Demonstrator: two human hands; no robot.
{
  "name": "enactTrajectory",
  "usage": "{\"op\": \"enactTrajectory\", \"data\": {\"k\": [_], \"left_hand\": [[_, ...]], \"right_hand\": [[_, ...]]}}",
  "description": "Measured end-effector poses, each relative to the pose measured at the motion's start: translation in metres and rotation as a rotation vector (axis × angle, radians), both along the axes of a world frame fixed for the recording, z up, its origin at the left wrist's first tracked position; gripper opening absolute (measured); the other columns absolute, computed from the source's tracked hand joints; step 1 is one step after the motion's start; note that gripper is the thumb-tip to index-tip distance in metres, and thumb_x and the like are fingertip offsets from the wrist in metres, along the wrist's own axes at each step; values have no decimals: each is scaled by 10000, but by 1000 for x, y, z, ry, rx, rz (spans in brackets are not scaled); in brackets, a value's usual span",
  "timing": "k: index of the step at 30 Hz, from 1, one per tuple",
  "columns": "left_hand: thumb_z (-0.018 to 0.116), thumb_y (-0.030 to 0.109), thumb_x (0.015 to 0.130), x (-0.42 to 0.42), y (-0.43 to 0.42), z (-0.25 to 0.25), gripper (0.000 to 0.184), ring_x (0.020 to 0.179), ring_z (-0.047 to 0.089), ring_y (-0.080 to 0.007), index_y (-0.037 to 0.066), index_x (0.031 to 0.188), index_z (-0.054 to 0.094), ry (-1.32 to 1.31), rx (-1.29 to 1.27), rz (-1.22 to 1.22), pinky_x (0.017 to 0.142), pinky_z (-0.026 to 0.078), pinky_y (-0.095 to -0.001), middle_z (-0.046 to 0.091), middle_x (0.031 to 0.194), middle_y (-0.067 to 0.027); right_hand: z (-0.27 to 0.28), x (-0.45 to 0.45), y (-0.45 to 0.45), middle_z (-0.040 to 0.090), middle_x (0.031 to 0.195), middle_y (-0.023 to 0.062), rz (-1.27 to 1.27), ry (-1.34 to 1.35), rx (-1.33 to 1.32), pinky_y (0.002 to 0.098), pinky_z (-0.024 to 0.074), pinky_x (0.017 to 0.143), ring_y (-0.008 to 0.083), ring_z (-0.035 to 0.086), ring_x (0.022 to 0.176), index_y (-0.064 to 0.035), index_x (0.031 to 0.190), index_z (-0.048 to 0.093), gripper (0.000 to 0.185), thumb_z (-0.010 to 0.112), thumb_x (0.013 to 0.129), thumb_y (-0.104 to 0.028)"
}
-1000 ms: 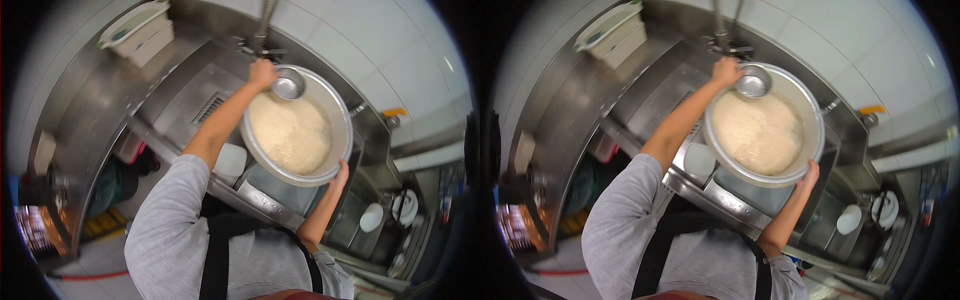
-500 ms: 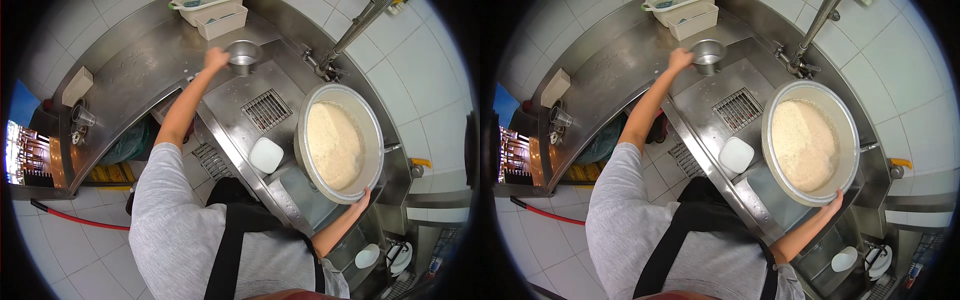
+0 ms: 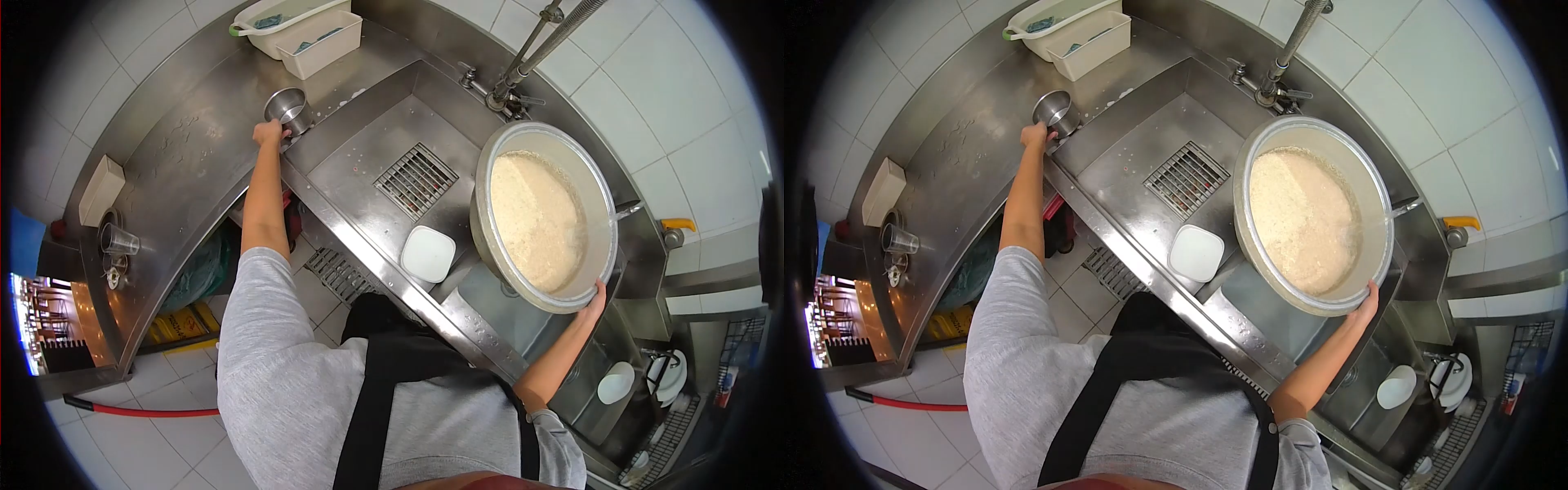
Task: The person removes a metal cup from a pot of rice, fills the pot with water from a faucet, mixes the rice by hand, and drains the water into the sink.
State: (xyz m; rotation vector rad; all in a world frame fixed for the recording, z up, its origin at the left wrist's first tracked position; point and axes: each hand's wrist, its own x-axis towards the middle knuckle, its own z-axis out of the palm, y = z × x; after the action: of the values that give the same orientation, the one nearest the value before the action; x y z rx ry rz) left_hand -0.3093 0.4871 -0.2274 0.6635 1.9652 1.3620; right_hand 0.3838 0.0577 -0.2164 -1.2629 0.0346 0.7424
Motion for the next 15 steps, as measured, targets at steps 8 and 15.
{"op": "enactTrajectory", "data": {"k": [8, 15], "left_hand": [[498, 143, 761, -38, -2, 18, 296, 533, 643, -235, -149, 771, 550, 240, -51, -42, 511, 522, -273, 628, 718, -186], [512, 202, 784, -99, -6, -6, 321, 524, 637, -190, -109, 780, 594, 316, -208, 9, 641, 497, -226, 648, 661, -141]], "right_hand": [[1, 0, -1, 499, 1186, 203, 12, -40, -53, 389, 379, 936, 322, 488, 1078, 80, 1182, 429, 512, 536, 782, -221], [-3, 2, -3, 474, 1217, 211, 7, -50, -68, 391, 361, 955, 325, 466, 1108, 81, 1201, 412, 516, 516, 803, -230]]}}
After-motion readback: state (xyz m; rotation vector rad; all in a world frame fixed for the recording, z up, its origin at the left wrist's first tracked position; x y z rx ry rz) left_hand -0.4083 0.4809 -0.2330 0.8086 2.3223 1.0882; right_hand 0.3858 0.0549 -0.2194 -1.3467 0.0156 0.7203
